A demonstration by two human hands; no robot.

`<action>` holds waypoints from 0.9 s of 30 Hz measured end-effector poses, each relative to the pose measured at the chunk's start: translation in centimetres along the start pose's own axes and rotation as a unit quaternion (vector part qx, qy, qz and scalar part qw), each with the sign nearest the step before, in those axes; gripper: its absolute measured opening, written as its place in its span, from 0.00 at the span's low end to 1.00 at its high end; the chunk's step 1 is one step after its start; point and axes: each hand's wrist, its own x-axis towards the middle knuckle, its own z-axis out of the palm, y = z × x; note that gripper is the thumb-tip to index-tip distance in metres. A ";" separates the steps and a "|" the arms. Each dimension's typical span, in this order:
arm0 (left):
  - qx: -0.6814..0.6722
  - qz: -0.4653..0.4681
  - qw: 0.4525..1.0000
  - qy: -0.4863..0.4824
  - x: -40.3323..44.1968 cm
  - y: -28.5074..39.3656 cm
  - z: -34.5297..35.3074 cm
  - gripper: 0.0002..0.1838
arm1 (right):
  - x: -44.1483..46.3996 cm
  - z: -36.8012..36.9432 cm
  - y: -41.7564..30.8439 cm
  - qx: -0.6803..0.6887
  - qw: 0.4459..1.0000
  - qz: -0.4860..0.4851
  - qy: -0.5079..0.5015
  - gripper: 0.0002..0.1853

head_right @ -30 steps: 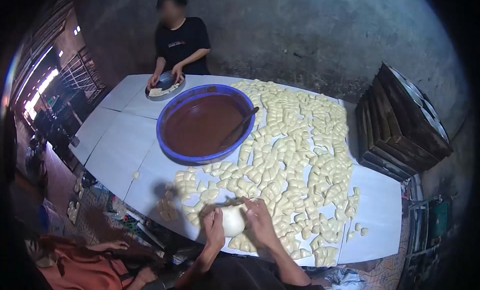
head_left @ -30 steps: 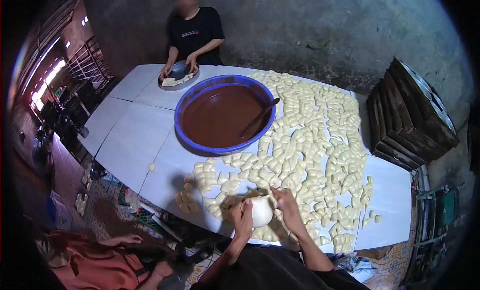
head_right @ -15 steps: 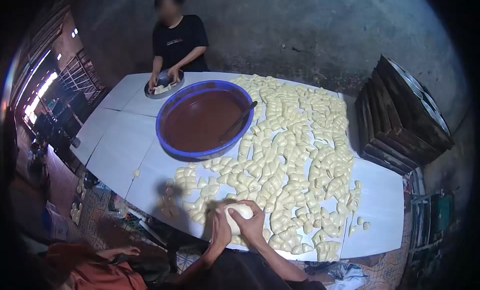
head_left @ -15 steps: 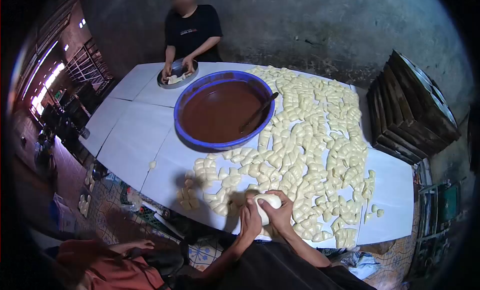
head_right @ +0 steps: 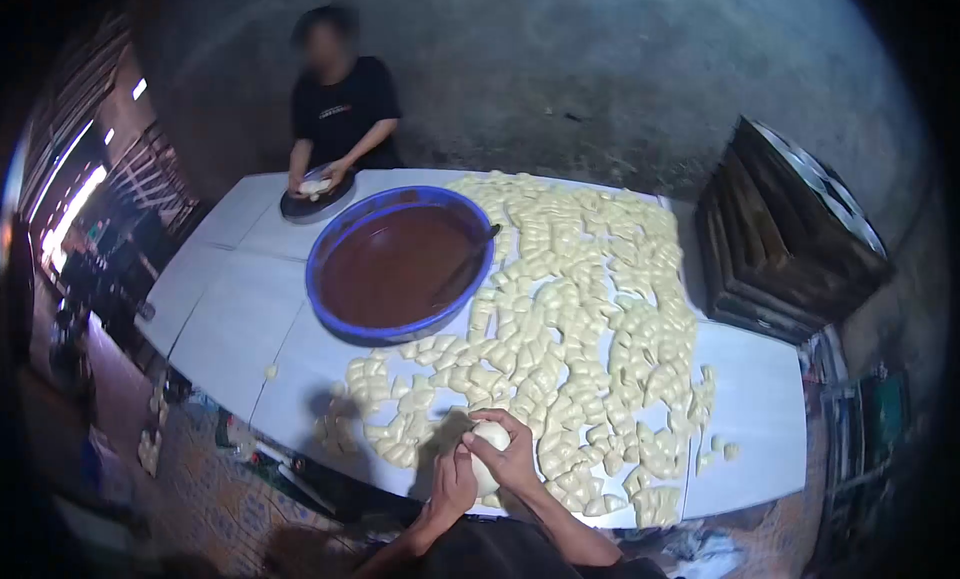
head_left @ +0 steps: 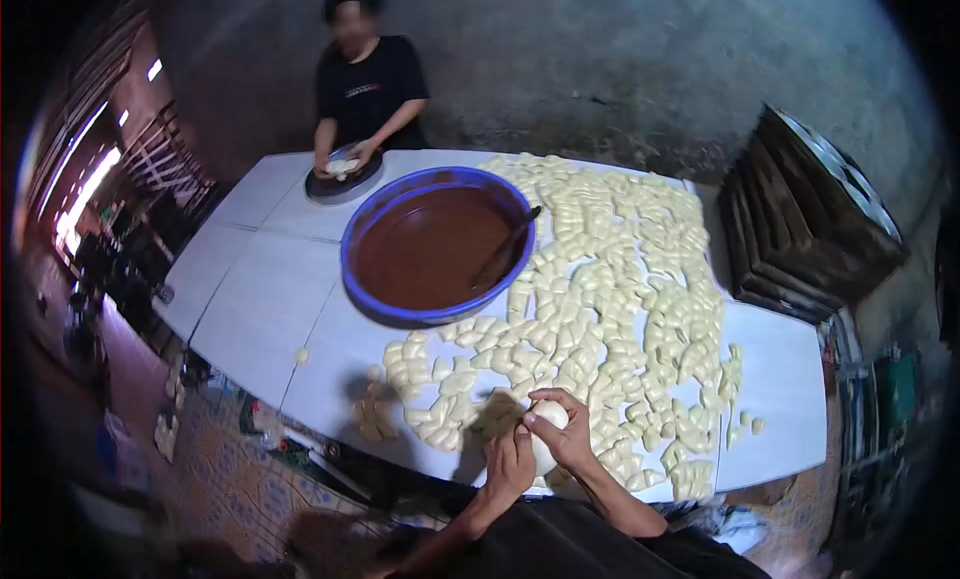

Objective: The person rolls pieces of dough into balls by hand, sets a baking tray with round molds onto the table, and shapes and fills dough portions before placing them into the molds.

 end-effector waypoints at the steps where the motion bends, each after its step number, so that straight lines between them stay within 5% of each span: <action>1: 0.023 -0.012 1.000 -0.017 -0.1 1.1 -0.4 0.16 | -0.1 0.2 -0.6 0.021 1.000 -0.011 0.017 0.13; 6: -0.055 -0.097 0.990 -0.088 0.8 2.5 0.0 0.20 | -1.0 -1.1 0.0 -0.026 0.997 -0.012 0.069 0.08; 7: -0.075 -0.174 0.972 -0.138 1.0 3.6 -0.6 0.23 | -1.1 -1.4 0.4 -0.048 0.995 -0.006 0.086 0.08; 13: -0.132 -0.054 0.983 -0.117 1.9 3.6 -0.9 0.25 | -0.8 -3.8 3.6 -0.046 0.981 -0.052 0.179 0.11; 16: -0.169 -0.024 0.984 -0.050 2.4 0.7 -0.4 0.22 | -1.2 -3.9 1.1 -0.043 0.974 0.001 0.222 0.12; 24: -0.146 0.090 0.975 -0.143 2.4 2.1 0.2 0.11 | -1.9 -5.8 2.1 -0.107 0.946 -0.052 0.303 0.15; 27: -0.098 0.120 0.965 -0.214 3.3 5.2 0.7 0.17 | -2.6 -6.4 2.5 -0.102 0.951 -0.064 0.285 0.12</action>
